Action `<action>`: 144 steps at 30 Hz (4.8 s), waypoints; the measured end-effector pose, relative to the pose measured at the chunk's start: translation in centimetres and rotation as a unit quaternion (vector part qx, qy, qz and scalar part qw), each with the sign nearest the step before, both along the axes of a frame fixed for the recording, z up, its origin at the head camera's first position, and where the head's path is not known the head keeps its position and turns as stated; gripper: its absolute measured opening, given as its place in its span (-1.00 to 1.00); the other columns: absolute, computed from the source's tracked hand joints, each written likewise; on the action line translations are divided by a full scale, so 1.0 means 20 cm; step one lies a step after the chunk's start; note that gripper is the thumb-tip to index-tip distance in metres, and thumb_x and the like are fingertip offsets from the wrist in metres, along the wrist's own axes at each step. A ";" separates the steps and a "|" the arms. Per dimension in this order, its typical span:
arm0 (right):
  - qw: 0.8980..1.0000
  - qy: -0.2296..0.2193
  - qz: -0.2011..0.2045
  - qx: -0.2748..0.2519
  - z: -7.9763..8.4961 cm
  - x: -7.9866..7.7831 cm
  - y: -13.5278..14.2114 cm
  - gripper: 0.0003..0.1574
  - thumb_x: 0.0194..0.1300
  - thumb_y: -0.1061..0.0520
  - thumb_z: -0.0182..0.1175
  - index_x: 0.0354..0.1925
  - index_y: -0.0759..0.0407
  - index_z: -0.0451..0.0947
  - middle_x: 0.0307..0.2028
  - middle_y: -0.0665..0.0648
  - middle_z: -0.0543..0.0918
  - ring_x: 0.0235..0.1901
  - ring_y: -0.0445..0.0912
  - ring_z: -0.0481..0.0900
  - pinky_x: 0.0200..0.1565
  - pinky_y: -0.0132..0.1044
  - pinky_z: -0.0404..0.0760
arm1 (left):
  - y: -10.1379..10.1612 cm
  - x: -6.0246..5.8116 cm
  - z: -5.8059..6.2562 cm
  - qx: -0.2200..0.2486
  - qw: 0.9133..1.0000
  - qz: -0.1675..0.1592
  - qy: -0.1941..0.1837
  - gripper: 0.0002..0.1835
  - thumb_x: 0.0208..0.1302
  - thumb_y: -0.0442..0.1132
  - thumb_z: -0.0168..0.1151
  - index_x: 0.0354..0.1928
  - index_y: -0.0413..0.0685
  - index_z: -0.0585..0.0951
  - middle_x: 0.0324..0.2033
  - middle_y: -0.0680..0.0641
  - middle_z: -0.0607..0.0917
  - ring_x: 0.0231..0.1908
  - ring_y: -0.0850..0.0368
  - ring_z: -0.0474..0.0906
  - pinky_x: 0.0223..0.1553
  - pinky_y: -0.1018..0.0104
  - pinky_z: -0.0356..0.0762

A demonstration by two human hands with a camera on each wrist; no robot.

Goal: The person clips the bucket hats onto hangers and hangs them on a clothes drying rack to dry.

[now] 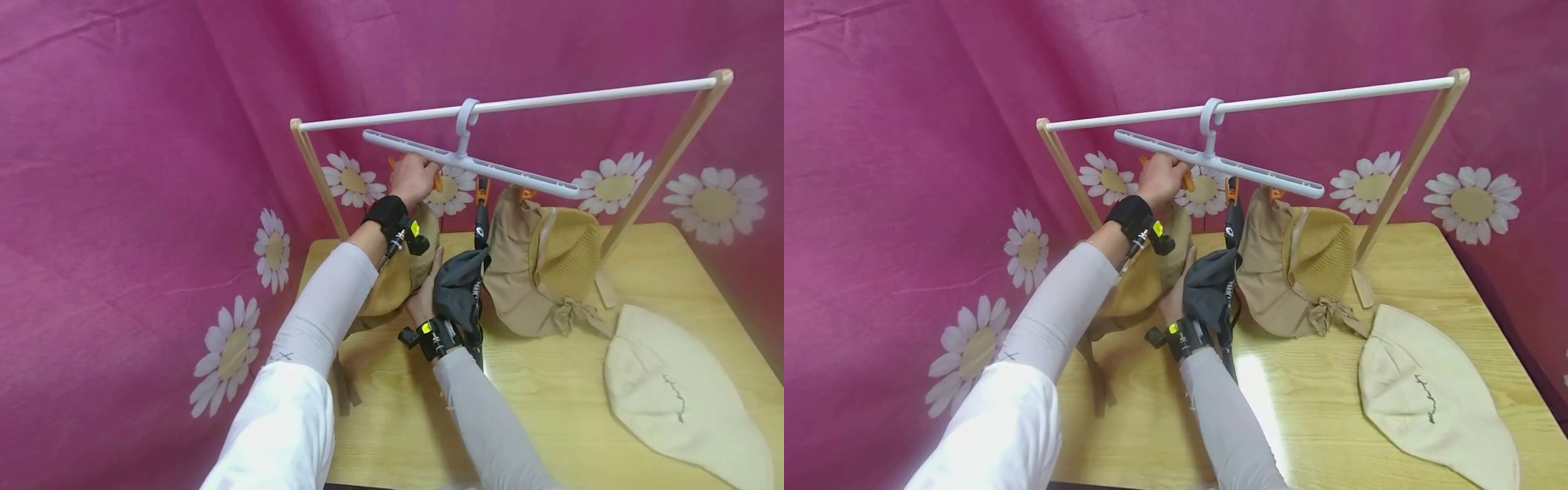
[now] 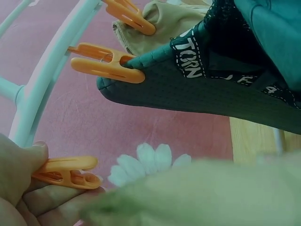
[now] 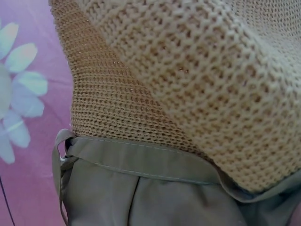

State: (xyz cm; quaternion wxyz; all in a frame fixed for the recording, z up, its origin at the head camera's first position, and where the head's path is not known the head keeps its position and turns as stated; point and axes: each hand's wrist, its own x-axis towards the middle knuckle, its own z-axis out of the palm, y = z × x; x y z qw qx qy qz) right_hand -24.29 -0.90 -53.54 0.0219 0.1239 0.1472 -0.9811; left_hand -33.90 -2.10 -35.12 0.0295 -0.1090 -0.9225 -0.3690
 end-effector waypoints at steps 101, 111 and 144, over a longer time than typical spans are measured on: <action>0.827 -0.017 -0.147 0.542 0.31 -0.03 0.20 -0.75 0.48 -0.07 0.25 -0.16 0.08 0.60 -0.45 -0.02 0.46 -0.44 -0.11 0.44 -0.31 -0.24 0.38 | -0.09 0.03 -0.06 0.051 0.999 -0.010 -0.013 -0.59 0.51 0.09 0.25 -0.41 -0.04 0.54 -0.60 0.05 0.40 -0.49 0.14 0.37 -0.45 0.31 0.26; 0.756 -0.030 -0.214 0.618 0.41 -0.17 0.25 -0.64 0.56 0.00 0.22 -0.10 0.30 0.69 -0.36 0.14 0.59 -0.21 0.11 0.55 -0.05 -0.11 0.45 | -0.11 0.04 -0.07 0.047 0.999 -0.022 0.003 -0.54 0.53 0.12 0.23 -0.38 -0.13 0.61 -0.59 0.03 0.46 -0.54 0.14 0.36 -0.50 0.33 0.22; 0.889 0.059 -0.142 0.431 0.39 -0.28 0.35 -0.73 0.62 0.13 0.10 -0.08 0.33 0.62 -0.34 -0.05 0.57 -0.29 -0.23 0.52 -0.16 -0.41 0.45 | -0.17 0.07 -0.18 -0.058 0.995 -0.048 0.069 -0.58 0.47 0.10 0.31 -0.40 -0.08 0.53 -0.60 0.04 0.38 -0.58 0.17 0.32 -0.50 0.36 0.19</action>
